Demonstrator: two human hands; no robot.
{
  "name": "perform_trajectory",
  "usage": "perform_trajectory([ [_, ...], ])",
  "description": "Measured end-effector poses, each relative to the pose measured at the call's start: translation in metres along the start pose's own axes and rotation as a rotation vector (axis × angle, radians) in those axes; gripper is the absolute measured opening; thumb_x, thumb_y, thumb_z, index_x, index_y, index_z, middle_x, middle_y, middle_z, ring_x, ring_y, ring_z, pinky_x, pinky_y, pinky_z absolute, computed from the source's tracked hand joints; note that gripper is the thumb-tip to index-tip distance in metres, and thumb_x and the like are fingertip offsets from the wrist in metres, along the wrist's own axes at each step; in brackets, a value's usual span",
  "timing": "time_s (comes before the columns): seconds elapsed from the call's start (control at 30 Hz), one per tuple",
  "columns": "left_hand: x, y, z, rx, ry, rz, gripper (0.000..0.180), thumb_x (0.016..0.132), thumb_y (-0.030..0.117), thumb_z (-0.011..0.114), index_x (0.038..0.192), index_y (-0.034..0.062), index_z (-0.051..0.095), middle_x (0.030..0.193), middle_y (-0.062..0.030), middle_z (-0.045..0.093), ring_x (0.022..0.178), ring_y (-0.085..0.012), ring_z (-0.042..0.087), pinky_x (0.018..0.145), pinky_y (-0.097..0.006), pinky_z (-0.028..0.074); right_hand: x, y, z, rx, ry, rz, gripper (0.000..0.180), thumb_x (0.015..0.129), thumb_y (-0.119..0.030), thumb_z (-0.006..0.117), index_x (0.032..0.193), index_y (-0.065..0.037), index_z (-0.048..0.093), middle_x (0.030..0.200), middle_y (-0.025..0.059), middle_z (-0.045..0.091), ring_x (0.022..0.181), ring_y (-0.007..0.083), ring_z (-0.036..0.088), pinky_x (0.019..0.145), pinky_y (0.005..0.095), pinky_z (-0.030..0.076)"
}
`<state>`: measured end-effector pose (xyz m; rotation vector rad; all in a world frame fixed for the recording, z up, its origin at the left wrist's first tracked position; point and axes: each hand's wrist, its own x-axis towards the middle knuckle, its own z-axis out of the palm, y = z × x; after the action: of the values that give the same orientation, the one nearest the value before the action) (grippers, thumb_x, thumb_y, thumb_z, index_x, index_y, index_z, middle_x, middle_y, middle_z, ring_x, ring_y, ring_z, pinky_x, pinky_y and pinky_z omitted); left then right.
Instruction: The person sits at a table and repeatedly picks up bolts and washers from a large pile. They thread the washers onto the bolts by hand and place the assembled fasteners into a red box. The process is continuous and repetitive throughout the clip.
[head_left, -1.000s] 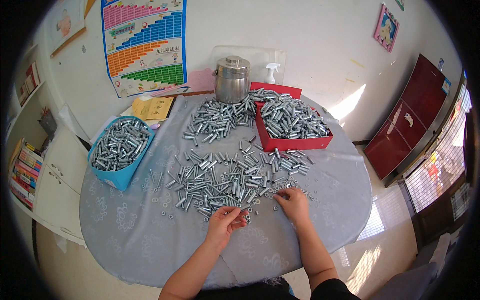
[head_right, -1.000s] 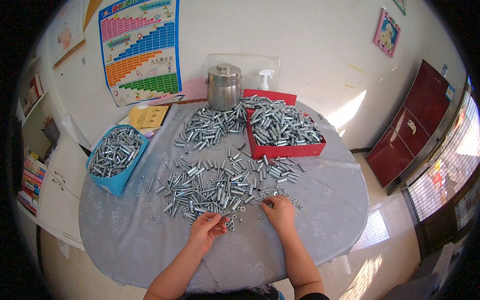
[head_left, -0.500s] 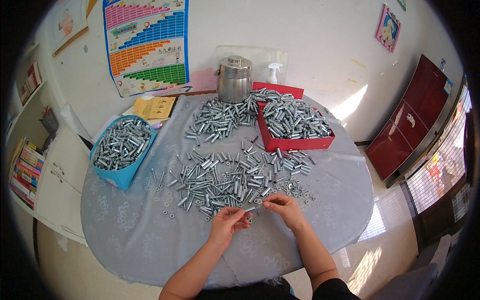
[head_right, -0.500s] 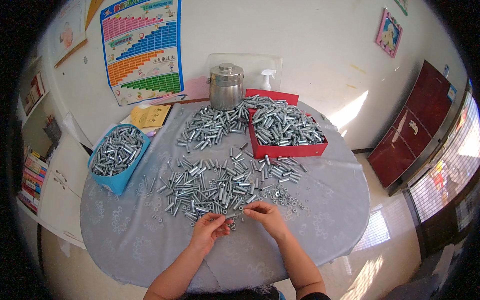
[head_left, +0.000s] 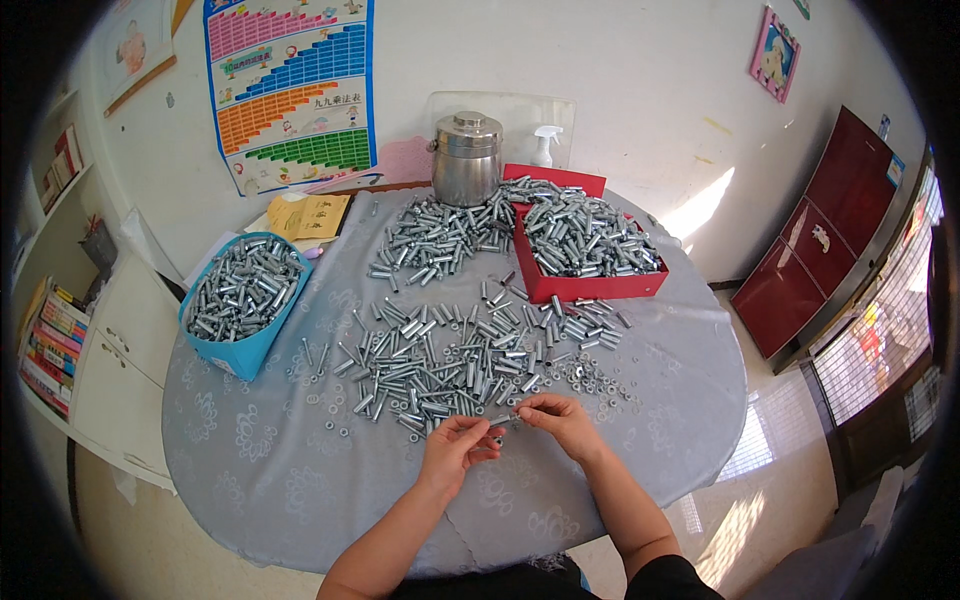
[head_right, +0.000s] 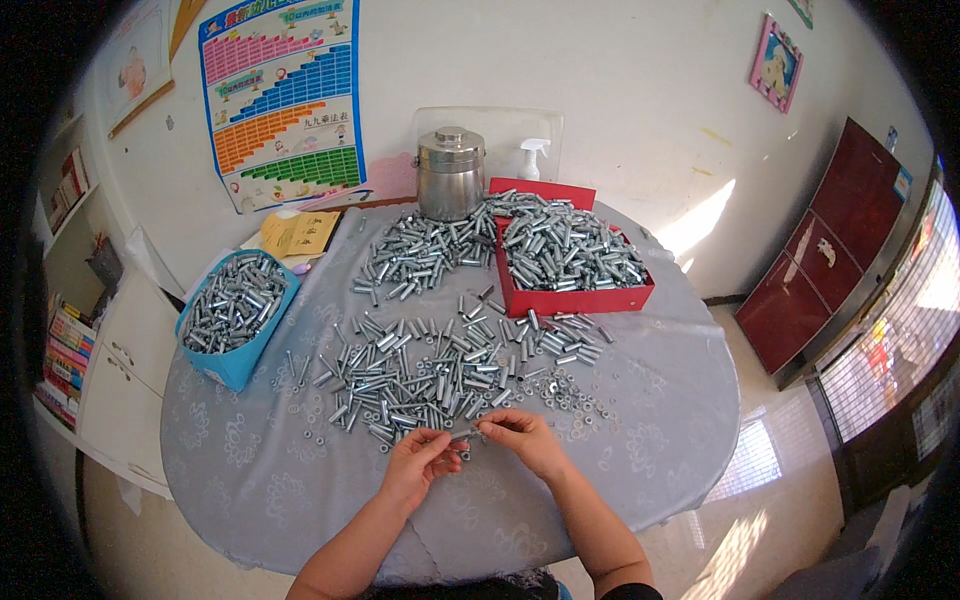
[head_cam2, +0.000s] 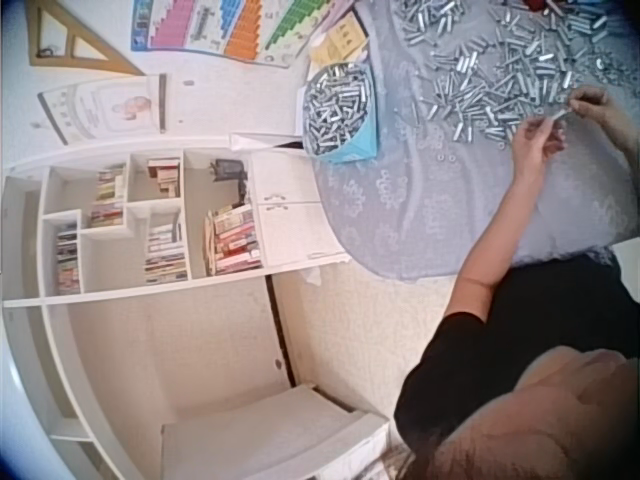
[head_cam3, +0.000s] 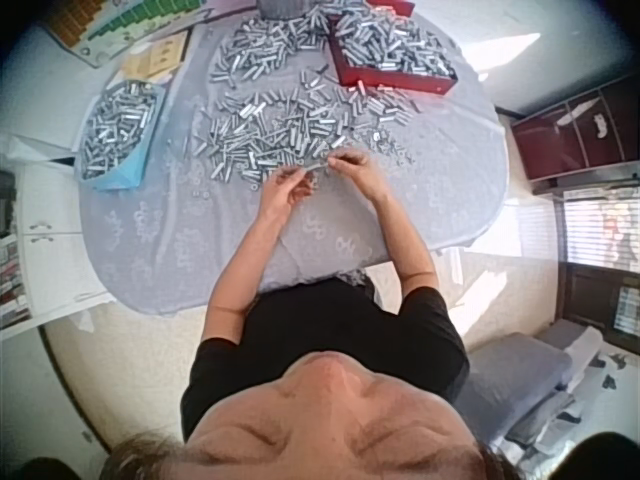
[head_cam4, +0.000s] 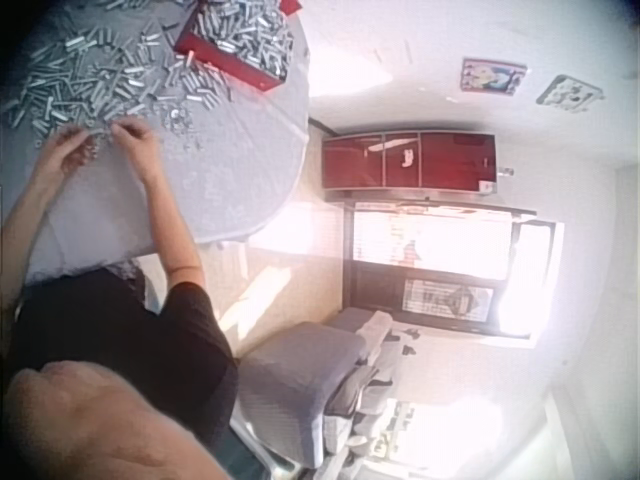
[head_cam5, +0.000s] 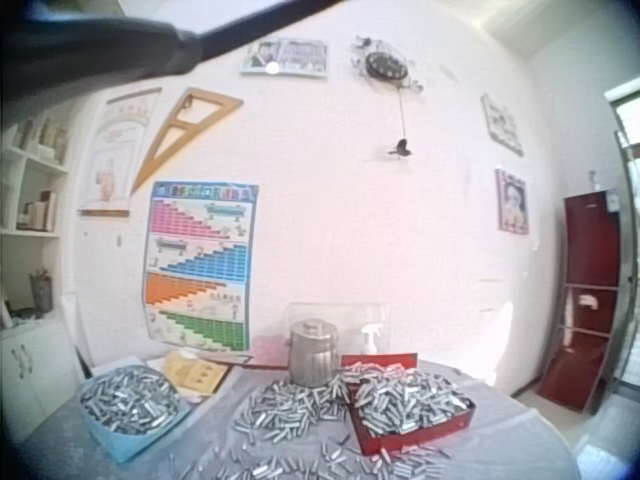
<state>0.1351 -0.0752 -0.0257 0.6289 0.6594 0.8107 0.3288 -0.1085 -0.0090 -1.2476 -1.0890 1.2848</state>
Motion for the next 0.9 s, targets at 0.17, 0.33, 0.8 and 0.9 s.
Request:
perform_trajectory([
  [0.17,0.0,-0.001,-0.002,-0.032,-0.002,-0.003,0.011,0.085,0.011,0.057,0.091,0.0025,0.054,0.091,-0.0178,0.063,0.069,-0.0166,0.063,0.061,-0.029,0.054,-0.001,-0.007,0.004,-0.152,-0.006,-0.14,0.021,0.083,-0.019,0.062,0.096,-0.002,0.066,0.084,0.0023,0.062,0.081,0.0106,0.053,0.074,0.0239,0.042],
  [0.33,0.001,0.001,-0.001,-0.064,-0.018,-0.008,0.013,0.084,0.01,0.058,0.091,0.0011,0.053,0.09,-0.018,0.063,0.069,-0.0167,0.062,0.062,-0.029,0.054,-0.001,-0.011,-0.007,-0.375,0.207,-0.242,0.019,0.082,-0.018,0.062,0.09,-0.001,0.066,0.078,0.0052,0.062,0.072,0.0109,0.054,0.066,0.0251,0.043],
  [0.8,0.005,-0.001,-0.007,-0.203,-0.08,-0.001,0.013,0.085,0.011,0.057,0.095,0.0029,0.054,0.097,-0.0181,0.061,0.069,-0.016,0.063,0.062,-0.027,0.054,-0.01,-0.024,-0.03,-0.841,0.134,-0.092,0.022,0.072,-0.019,0.069,0.09,-0.007,0.066,0.078,0.0061,0.063,0.067,0.0149,0.057,0.063,0.0265,0.046],
  [0.9,0.003,-0.004,-0.005,-0.152,-0.08,-0.023,0.015,0.085,0.011,0.057,0.097,0.0019,0.054,0.097,-0.0176,0.061,0.07,-0.0164,0.063,0.062,-0.027,0.054,-0.008,-0.021,-0.017,-0.533,0.142,-0.196,0.02,0.073,-0.011,0.068,0.093,-0.007,0.065,0.081,0.0044,0.062,0.07,0.0122,0.056,0.063,0.0247,0.045],
])
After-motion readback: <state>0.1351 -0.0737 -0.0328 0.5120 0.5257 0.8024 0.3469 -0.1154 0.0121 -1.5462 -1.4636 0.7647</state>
